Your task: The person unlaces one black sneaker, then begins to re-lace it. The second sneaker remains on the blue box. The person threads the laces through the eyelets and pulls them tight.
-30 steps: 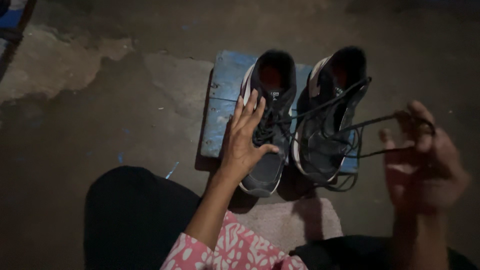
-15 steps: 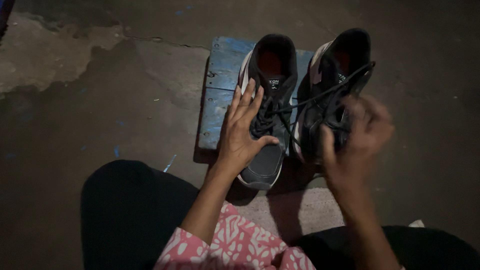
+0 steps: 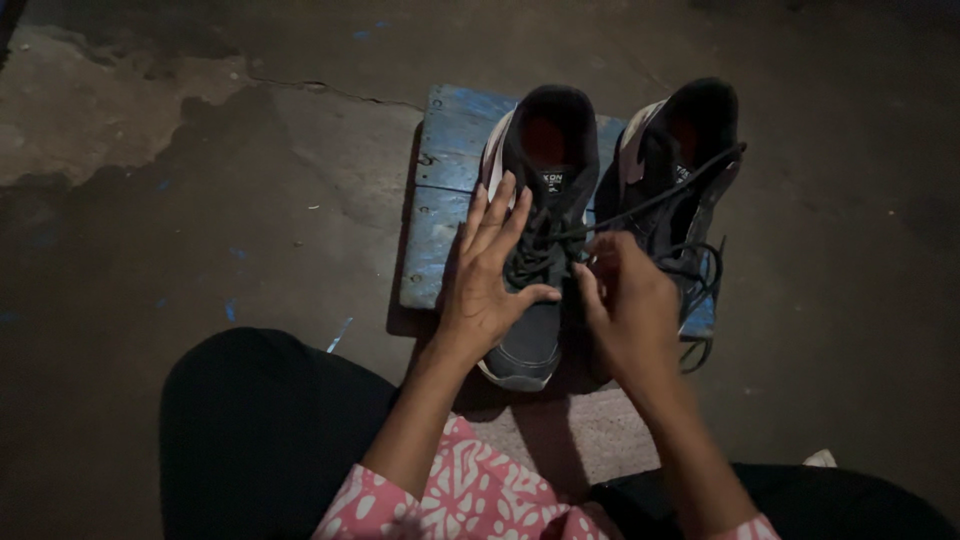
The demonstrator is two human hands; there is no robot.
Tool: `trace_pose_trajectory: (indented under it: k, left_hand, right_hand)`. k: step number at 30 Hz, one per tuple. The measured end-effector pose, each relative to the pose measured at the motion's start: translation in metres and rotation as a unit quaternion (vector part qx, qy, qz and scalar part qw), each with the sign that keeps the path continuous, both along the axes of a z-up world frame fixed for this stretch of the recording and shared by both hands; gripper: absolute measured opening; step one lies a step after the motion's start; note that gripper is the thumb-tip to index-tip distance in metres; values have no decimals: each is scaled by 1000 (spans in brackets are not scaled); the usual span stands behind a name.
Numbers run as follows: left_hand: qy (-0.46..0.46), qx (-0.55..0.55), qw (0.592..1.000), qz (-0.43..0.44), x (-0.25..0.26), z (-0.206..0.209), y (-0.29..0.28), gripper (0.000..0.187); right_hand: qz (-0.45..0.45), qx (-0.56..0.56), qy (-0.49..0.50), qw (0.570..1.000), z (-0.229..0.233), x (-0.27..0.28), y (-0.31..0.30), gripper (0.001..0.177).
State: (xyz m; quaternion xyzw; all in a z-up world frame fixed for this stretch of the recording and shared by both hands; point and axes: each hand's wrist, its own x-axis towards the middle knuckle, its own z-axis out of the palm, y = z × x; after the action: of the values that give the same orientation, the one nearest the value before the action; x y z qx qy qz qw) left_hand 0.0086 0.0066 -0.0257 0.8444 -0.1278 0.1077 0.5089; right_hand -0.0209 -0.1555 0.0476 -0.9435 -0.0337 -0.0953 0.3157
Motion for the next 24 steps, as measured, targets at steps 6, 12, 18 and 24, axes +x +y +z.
trace_pose_trajectory:
  k: [6,12,18,24]
  left_hand:
    - [-10,-16,1000,-8,1,-2,3,119]
    - [-11,-26,1000,-8,0,1,3,117]
    - [0,-32,999,-5,1,-1,2,114]
    - [0,-24,1000,-8,2,0,2,115]
  right_hand:
    - [6,50,-22,998,-9,22,1,65]
    - [157,36,-136,978,34,71,-25,66]
    - [225,57,-75,970,71,118,-2,74]
    - [83,-63,-13,995,54,107,4,59]
